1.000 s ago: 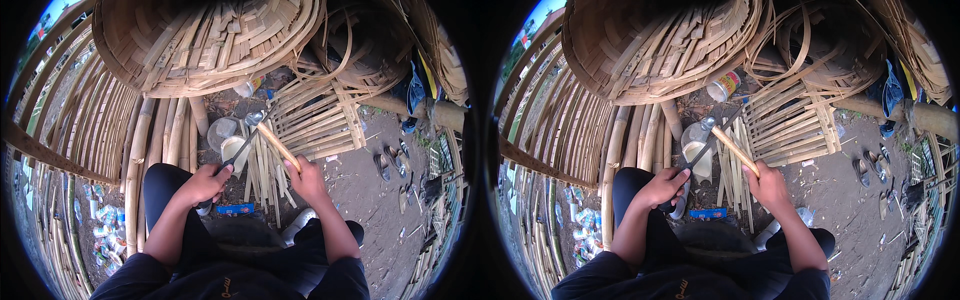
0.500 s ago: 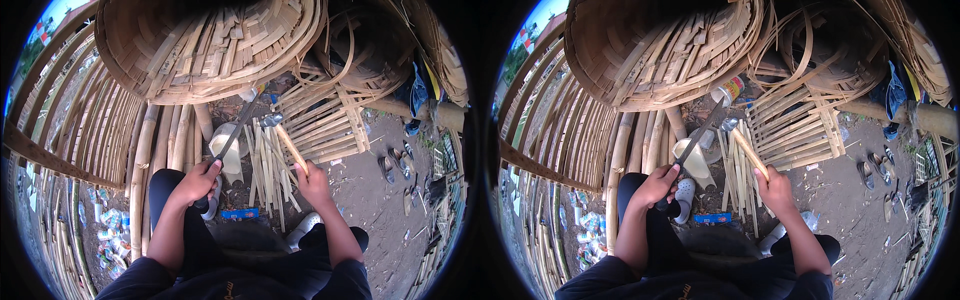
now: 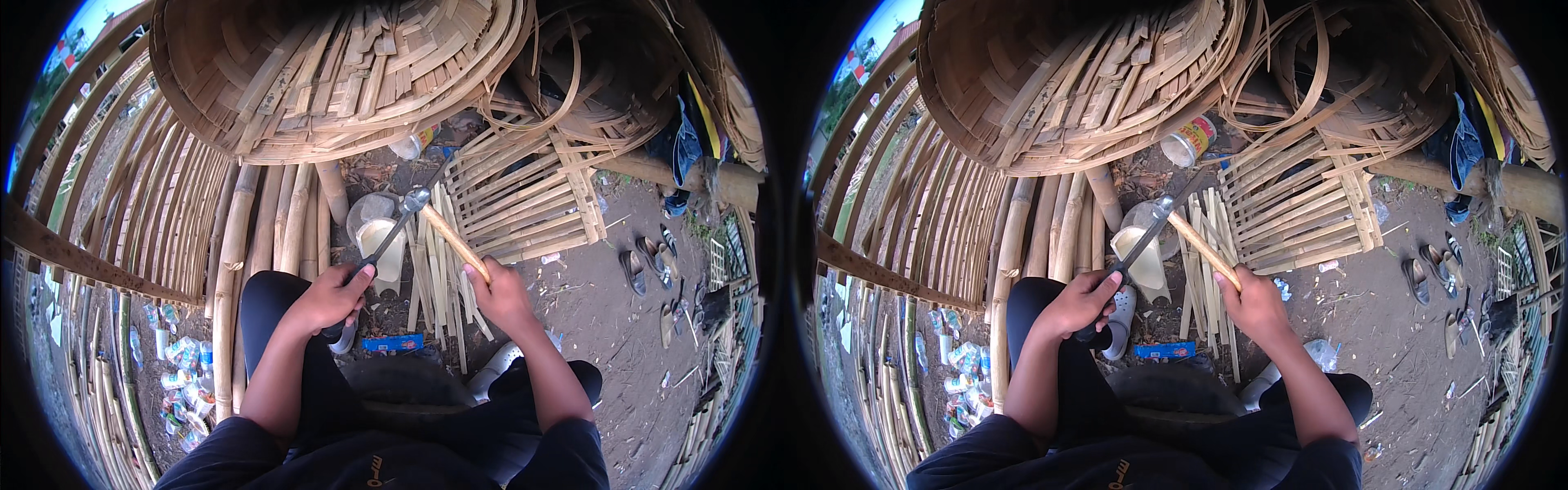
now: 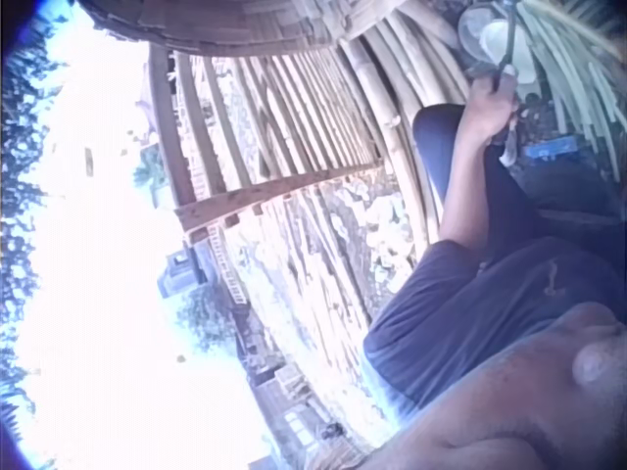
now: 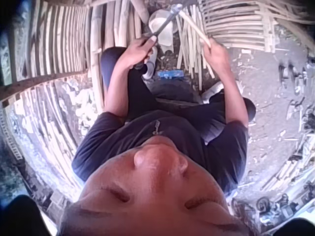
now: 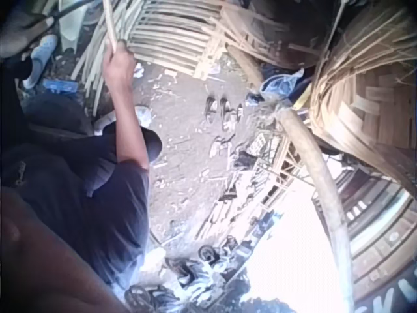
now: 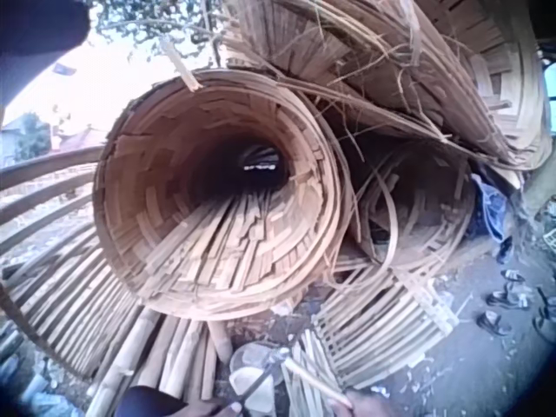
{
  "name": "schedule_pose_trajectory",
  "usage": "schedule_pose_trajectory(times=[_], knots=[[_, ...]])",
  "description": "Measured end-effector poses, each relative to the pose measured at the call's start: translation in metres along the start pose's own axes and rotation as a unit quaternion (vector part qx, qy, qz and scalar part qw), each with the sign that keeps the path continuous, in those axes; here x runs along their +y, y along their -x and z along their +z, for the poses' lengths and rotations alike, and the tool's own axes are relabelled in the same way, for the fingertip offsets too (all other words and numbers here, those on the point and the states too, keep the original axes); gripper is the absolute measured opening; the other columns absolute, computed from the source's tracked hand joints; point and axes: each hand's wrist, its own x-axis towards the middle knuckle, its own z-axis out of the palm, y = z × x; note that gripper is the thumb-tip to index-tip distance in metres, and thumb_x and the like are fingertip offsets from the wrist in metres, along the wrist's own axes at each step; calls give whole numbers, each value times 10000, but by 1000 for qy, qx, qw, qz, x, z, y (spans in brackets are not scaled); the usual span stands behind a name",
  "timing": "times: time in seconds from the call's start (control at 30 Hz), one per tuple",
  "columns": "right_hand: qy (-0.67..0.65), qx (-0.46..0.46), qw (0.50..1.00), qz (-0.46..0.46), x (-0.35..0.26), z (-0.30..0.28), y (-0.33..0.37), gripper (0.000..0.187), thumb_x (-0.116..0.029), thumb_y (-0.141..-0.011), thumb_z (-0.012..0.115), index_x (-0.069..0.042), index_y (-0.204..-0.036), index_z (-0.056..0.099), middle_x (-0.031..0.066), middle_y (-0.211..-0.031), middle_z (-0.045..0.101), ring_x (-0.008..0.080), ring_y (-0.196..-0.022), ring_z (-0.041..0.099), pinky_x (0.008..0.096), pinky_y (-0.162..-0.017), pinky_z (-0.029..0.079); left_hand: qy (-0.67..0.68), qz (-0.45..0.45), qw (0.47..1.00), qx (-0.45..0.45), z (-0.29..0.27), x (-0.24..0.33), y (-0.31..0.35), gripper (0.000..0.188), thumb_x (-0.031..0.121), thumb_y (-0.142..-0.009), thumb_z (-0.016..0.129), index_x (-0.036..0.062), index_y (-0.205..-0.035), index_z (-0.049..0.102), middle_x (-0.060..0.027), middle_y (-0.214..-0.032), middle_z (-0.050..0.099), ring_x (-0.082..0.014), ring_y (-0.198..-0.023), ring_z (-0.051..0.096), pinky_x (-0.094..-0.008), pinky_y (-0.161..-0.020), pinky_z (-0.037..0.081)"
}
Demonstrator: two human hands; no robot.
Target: The person whittles and shapes small bamboo strips into pins using a knife and a hammer.
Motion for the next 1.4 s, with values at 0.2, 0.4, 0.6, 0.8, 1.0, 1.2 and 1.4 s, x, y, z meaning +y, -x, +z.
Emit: schedule_pose_trajectory(times=[0.2,0.4,0.6,0.8,1.0,1.2,1.4], knots=[[-108,173,975,-91,-7,-9,9,260,-252,-929,583,-5,-859,544,157,-554,524,360,-506,576,417,-497,449,17,0,1000,24,-5,-6,2,489,441,-978,516,-44,-935,549,-35,-643,517,-100,-468,473,-267,-467,399],[-59,81,994,-45,3,5,3,283,-255,-936,571,12,-846,545,209,-598,561,419,-564,587,462,-529,466,35,8,999,0,-4,-7,-6,482,436,-976,522,-44,-933,545,-29,-639,513,-102,-470,477,-263,-464,394],[13,52,998,-20,6,-8,-8,337,-278,-934,589,16,-774,551,250,-594,568,454,-596,590,514,-536,458,-48,44,997,41,-11,1,5,310,282,-952,606,-1,-869,510,-4,-660,499,-80,-498,467,-252,-475,399],[9,40,999,-23,-4,-14,-2,342,-294,-937,584,12,-788,544,245,-601,572,452,-605,593,519,-541,457,-11,71,996,52,-4,-7,2,271,207,-913,643,-28,-1026,565,-18,-688,570,-95,-558,581,-255,-514,455],[17,17,1000,-5,1,-6,-4,355,-311,-943,567,7,-788,541,239,-607,581,450,-611,598,520,-553,466,-85,126,985,82,4,-15,-5,225,207,-905,651,1,-988,612,-49,-689,598,-137,-632,637,-304,-577,493],[-3,65,998,-27,-8,-16,0,326,-291,-938,581,0,-800,526,228,-597,572,441,-596,598,505,-543,459,-241,107,952,154,13,-1,3,274,252,-874,665,-9,-924,598,-178,-695,604,-341,-692,638,-404,-642,488],[-55,121,989,-64,-13,-5,10,321,-285,-952,556,6,-816,547,239,-621,586,445,-606,606,504,-557,471,-263,178,929,191,16,-11,0,293,247,-878,669,-36,-879,591,-189,-618,565,-341,-593,597,-420,-592,463]])
